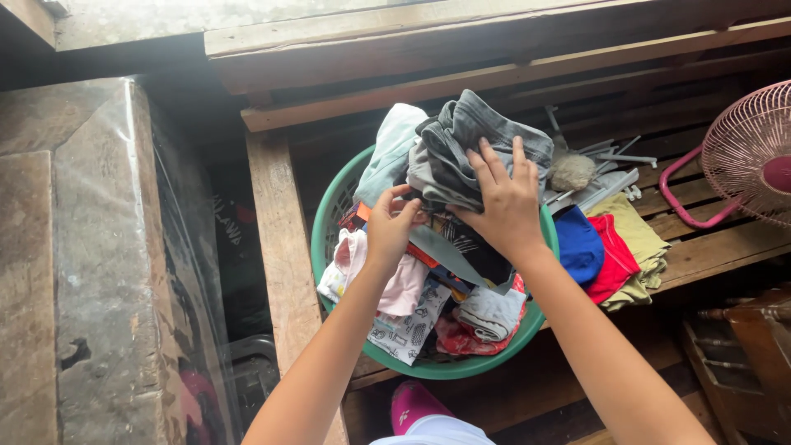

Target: The recorder folds several pieces of clothing, including underwear, on a table and places them into a laundry basket.

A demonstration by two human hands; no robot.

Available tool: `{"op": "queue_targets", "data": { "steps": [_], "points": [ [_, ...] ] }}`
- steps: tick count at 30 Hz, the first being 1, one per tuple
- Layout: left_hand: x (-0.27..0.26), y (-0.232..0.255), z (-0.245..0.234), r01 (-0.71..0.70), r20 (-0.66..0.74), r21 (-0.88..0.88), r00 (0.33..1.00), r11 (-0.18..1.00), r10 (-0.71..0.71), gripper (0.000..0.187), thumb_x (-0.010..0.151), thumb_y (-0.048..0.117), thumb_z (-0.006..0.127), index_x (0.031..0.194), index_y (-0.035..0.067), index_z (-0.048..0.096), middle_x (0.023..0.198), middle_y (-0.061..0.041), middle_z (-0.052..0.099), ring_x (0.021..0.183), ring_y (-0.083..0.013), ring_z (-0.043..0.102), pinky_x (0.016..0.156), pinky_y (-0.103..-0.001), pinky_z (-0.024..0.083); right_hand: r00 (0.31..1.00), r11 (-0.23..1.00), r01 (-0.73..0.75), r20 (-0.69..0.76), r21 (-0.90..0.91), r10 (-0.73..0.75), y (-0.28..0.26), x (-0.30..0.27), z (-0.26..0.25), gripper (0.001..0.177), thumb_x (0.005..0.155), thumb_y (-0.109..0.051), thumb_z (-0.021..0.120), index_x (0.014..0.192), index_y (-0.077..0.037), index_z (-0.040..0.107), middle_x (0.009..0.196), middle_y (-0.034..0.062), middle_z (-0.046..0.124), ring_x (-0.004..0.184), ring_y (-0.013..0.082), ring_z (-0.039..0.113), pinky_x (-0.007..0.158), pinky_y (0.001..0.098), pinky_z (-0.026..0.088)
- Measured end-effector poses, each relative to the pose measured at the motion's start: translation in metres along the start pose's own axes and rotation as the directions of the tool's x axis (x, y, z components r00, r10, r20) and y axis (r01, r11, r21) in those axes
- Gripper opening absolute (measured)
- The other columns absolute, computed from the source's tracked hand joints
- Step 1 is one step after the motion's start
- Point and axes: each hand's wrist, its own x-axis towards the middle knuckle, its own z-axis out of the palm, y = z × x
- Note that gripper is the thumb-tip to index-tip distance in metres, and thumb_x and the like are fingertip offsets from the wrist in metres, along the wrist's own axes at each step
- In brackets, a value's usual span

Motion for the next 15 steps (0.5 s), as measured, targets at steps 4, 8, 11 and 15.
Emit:
{"op": "queue_targets", "data": {
  "steps": [4, 8, 11, 15],
  "points": [
    [-0.016, 0.026, 0.014, -0.061, -0.076, 0.158, 0.994, 0.986, 0.074, 0.047, 0.093, 0.001, 0.063, 0.136, 0.005, 0.046, 0.105, -0.014, 0.066, 0.093, -0.0228, 0.074, 0.075, -0.031, 0.058, 1.000, 1.000, -0.009, 0.001, 0.006, 0.009, 0.015, -0.002, 0.009, 0.067, 0.085, -0.041, 0.079, 0.141, -0.008, 0.062, 0.150, 0.0132, 0.057, 0.144, 0.0505, 0.037, 0.113, 0.0583, 0.032],
    [-0.016, 0.003, 0.015, -0.197, 0.086, 0.085, 0.978, 0.977, 0.190, 0.042, 0.095, 0.000, 0.063, 0.134, 0.004, 0.049, 0.141, -0.018, 0.053, 0.139, -0.0298, 0.056, 0.101, -0.033, 0.053, 0.998, 0.994, -0.030, 0.049, 0.104, 0.025, 0.030, 0.005, 0.000, 0.064, 0.088, -0.037, 0.077, 0.137, 0.000, 0.062, 0.144, 0.0176, 0.060, 0.141, 0.0513, 0.042, 0.111, 0.0564, 0.036],
    [-0.014, 0.009, 0.018, -0.204, 0.142, 0.240, 0.974, 0.949, 0.174, 0.046, 0.093, 0.008, 0.067, 0.137, 0.008, 0.054, 0.154, -0.019, 0.045, 0.147, -0.0364, 0.047, 0.107, -0.037, 0.049, 0.995, 0.978, -0.087, -0.028, 0.191, 0.094, 0.056, 0.008, 0.004, 0.054, 0.094, -0.031, 0.076, 0.133, 0.004, 0.063, 0.135, 0.0269, 0.062, 0.132, 0.0507, 0.052, 0.108, 0.0533, 0.043],
    [-0.017, 0.028, 0.012, -0.123, 0.171, 0.284, 0.982, 0.951, 0.076, 0.049, 0.093, 0.022, 0.070, 0.139, 0.013, 0.058, 0.164, -0.019, 0.032, 0.147, -0.0403, 0.042, 0.113, -0.041, 0.043, 0.901, 0.807, -0.396, 0.016, 0.438, 0.434, 0.043, 0.025, -0.051, 0.039, 0.100, -0.029, 0.075, 0.116, 0.005, 0.064, 0.108, 0.0234, 0.072, 0.097, 0.0324, 0.070, 0.088, 0.0396, 0.052]
  ]
}}
